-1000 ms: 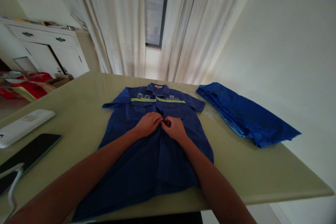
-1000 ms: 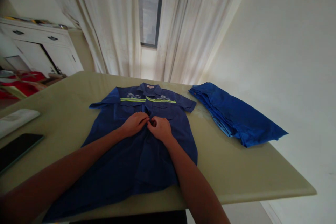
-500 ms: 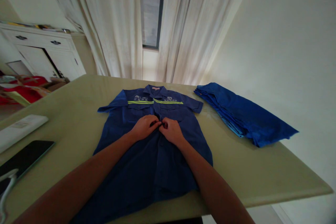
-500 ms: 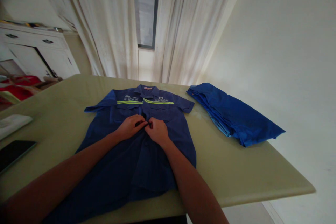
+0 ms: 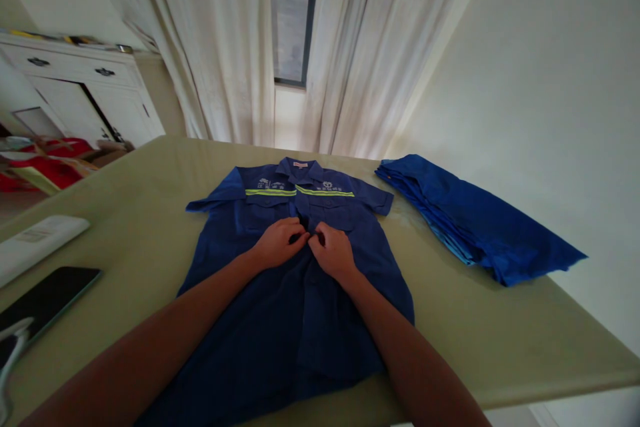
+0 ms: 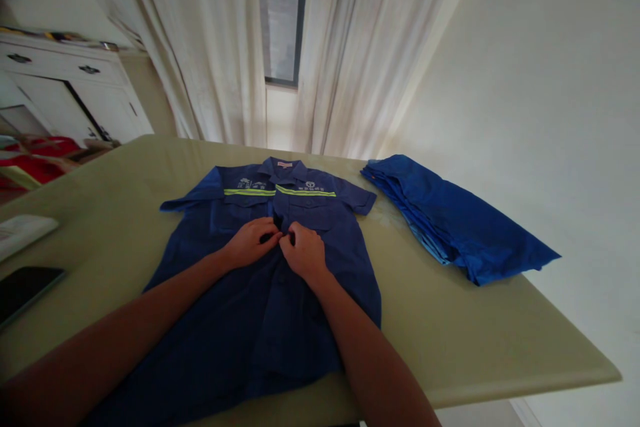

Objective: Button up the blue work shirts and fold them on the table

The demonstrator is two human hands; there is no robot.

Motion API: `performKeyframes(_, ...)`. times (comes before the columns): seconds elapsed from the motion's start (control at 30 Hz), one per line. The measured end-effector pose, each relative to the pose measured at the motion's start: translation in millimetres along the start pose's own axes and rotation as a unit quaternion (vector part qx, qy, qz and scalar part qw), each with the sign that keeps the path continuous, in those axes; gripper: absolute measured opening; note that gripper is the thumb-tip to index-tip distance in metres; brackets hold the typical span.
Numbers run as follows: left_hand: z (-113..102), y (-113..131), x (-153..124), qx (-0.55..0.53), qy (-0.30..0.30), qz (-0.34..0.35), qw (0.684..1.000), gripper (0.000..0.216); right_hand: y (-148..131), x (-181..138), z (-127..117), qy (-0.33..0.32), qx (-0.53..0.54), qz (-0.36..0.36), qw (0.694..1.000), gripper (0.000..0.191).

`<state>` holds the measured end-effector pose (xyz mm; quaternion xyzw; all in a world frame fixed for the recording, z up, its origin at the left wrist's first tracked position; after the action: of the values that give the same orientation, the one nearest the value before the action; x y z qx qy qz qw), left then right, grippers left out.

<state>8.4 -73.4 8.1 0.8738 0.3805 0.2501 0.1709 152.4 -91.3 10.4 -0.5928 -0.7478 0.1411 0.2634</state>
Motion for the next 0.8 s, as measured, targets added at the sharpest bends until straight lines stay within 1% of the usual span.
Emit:
performKeyframes(0.1,0.1,-1.1,-0.3,-0.006,0.002,-0.001,1.000,0.022,2.4,0.6,1.8,-0.010,0.025,-0.012,1.000,0.012)
performKeyframes(0.23,1.7,-3.0,-0.2,0.007,0.002,-0.007,1.000,0.017,5.6,1.8,4.2,-0.027,0.046,-0.020,0.998,0.011)
performKeyframes(0.5,2.8,-2.1,-1.5,0.038,0.014,0.008,0.999,0.014,8.3,2.1,6.6,-0.039,0.019,-0.005,0.999,0.009)
performKeyframes(0.8,4.7,-5.6,0.4,0.000,0.003,-0.006,1.000,0.015,2.2,0.4,2.3,-0.008,-0.007,-0.013,1.000,0.004)
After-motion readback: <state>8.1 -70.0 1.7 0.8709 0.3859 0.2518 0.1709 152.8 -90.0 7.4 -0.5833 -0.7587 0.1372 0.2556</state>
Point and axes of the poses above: each hand's wrist, its own x-axis towards the middle knuckle, its own z-axis out of the palm, y = z × x, the point moved 6 cm from there along x, towards the middle knuckle, and after that the axes turned 4 degrees about -y, right-handed, at the moved point
